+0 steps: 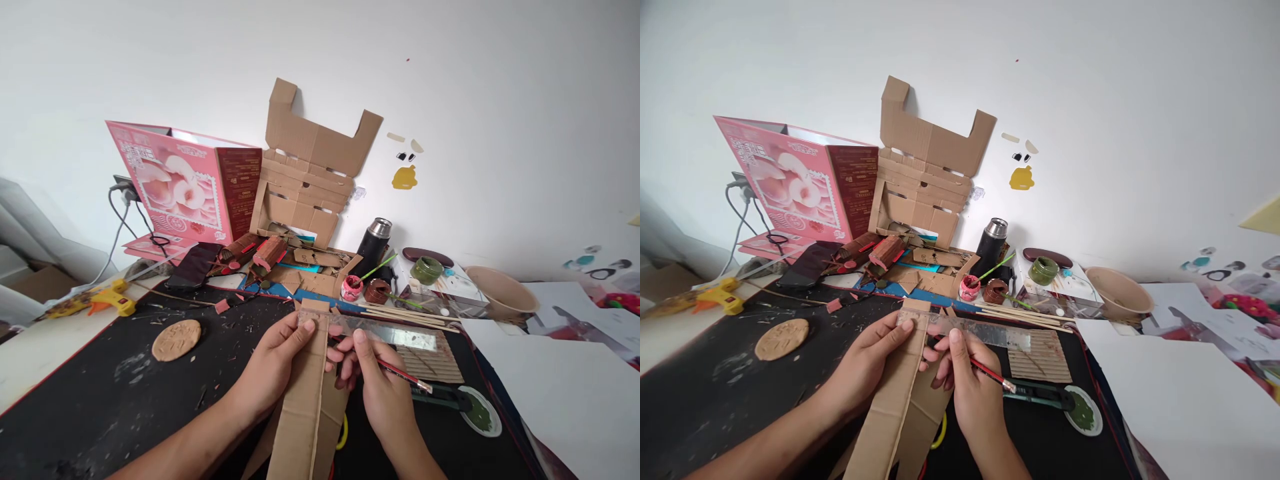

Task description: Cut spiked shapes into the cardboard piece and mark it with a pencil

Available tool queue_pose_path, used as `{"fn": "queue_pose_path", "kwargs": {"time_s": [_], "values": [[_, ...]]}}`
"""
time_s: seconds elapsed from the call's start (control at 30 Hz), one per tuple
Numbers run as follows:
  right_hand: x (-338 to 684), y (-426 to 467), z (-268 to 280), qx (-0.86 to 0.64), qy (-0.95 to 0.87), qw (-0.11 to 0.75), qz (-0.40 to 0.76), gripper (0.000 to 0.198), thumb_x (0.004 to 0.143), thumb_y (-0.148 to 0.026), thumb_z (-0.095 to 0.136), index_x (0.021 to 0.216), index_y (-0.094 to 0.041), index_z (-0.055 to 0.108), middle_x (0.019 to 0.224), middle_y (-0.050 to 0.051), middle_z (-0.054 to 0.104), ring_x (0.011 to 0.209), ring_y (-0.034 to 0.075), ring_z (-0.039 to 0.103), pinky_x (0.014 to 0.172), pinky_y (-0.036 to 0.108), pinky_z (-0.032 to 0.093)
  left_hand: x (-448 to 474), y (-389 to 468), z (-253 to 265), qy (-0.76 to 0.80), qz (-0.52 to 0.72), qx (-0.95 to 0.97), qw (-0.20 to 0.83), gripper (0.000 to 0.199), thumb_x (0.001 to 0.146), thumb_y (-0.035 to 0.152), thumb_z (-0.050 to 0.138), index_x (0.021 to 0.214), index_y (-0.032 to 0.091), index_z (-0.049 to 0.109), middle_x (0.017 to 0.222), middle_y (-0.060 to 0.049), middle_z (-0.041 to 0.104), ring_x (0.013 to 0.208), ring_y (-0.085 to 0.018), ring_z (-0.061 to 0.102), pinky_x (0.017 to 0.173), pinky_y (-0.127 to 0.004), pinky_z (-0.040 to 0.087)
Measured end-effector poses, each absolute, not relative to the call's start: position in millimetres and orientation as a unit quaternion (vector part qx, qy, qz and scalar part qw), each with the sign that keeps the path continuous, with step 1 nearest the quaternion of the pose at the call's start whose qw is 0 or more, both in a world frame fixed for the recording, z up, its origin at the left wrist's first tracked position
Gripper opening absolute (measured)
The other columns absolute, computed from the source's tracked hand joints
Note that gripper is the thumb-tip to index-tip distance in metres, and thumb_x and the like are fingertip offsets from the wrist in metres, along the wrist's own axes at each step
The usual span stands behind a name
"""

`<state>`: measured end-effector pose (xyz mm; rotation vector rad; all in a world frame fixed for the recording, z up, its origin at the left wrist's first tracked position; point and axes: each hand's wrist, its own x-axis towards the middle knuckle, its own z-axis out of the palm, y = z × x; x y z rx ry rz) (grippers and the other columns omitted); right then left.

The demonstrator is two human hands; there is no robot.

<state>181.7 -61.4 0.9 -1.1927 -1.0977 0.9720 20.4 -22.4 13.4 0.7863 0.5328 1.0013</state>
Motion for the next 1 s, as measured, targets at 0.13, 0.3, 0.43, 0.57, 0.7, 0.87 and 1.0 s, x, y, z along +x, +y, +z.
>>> {"fn": "queue_pose_path", "kwargs": {"time_s": [0.13,0.3,0.43,0.57,0.7,0.87,1.0], "values": [[182,-62,1,-0.511,-0.469,0.586,0.419,0.063,0.094,-0.077,0.066,0.081,-0.016,0.077,0.050,0.001,0.064,0.042,0.014,0.063,0.043,0.019,0.047,20,-22,14,0.240,0.464,0.359,0.773,0.031,0.089,0.043,0.084,0.098,0.014,0.080,0.076,-0.009,0.081,0.062,-0.017,0.072,0.066,-0.026,0.059],[182,-63,2,-0.513,-0.466,0.588,0.417,0.063,0.093,-0.077,0.067,0.081,-0.016,0.077,0.050,0.002,0.065,0.042,0.014,0.063,0.043,0.020,0.047,20,-23,12,0.242,0.458,0.362,0.775,0.030,0.091,0.043,0.081,0.098,0.013,0.079,0.077,-0.010,0.081,0.063,-0.018,0.073,0.067,-0.027,0.059],[182,-63,0,-0.511,-0.467,0.584,0.424,0.063,0.094,-0.076,0.066,0.082,-0.016,0.076,0.050,0.001,0.065,0.043,0.014,0.063,0.043,0.020,0.047,20,-23,13,0.248,0.463,0.368,0.767,0.032,0.090,0.044,0.082,0.098,0.013,0.078,0.078,-0.010,0.081,0.062,-0.019,0.073,0.064,-0.027,0.059],[182,-63,-3,-0.507,-0.480,0.577,0.424,0.059,0.098,-0.073,0.063,0.085,-0.017,0.075,0.051,0.000,0.064,0.042,0.014,0.063,0.044,0.020,0.045,18,-21,14,0.275,0.472,0.357,0.757,0.037,0.085,0.048,0.086,0.098,0.014,0.077,0.076,-0.009,0.081,0.063,-0.018,0.073,0.066,-0.028,0.060],[182,-64,-3,-0.508,-0.513,0.561,0.404,0.057,0.103,-0.069,0.058,0.084,-0.017,0.074,0.049,0.000,0.063,0.044,0.014,0.061,0.047,0.022,0.046,13,-16,13,0.321,0.484,0.352,0.735,0.043,0.081,0.053,0.088,0.099,0.015,0.077,0.077,-0.009,0.082,0.063,-0.019,0.074,0.064,-0.027,0.060],[182,-69,-3,-0.494,-0.539,0.574,0.367,0.053,0.109,-0.059,0.054,0.082,-0.018,0.073,0.049,-0.004,0.056,0.046,0.016,0.066,0.051,0.024,0.050,11,-10,12,0.370,0.499,0.358,0.697,0.052,0.073,0.059,0.091,0.100,0.016,0.076,0.075,-0.007,0.081,0.065,-0.021,0.075,0.063,-0.028,0.059],[182,-72,2,-0.483,-0.543,0.601,0.333,0.050,0.110,-0.055,0.054,0.083,-0.018,0.073,0.051,-0.004,0.057,0.046,0.016,0.067,0.051,0.025,0.052,15,-12,9,0.360,0.484,0.394,0.694,0.050,0.077,0.060,0.088,0.100,0.017,0.075,0.077,-0.006,0.081,0.067,-0.023,0.076,0.067,-0.031,0.061]]}}
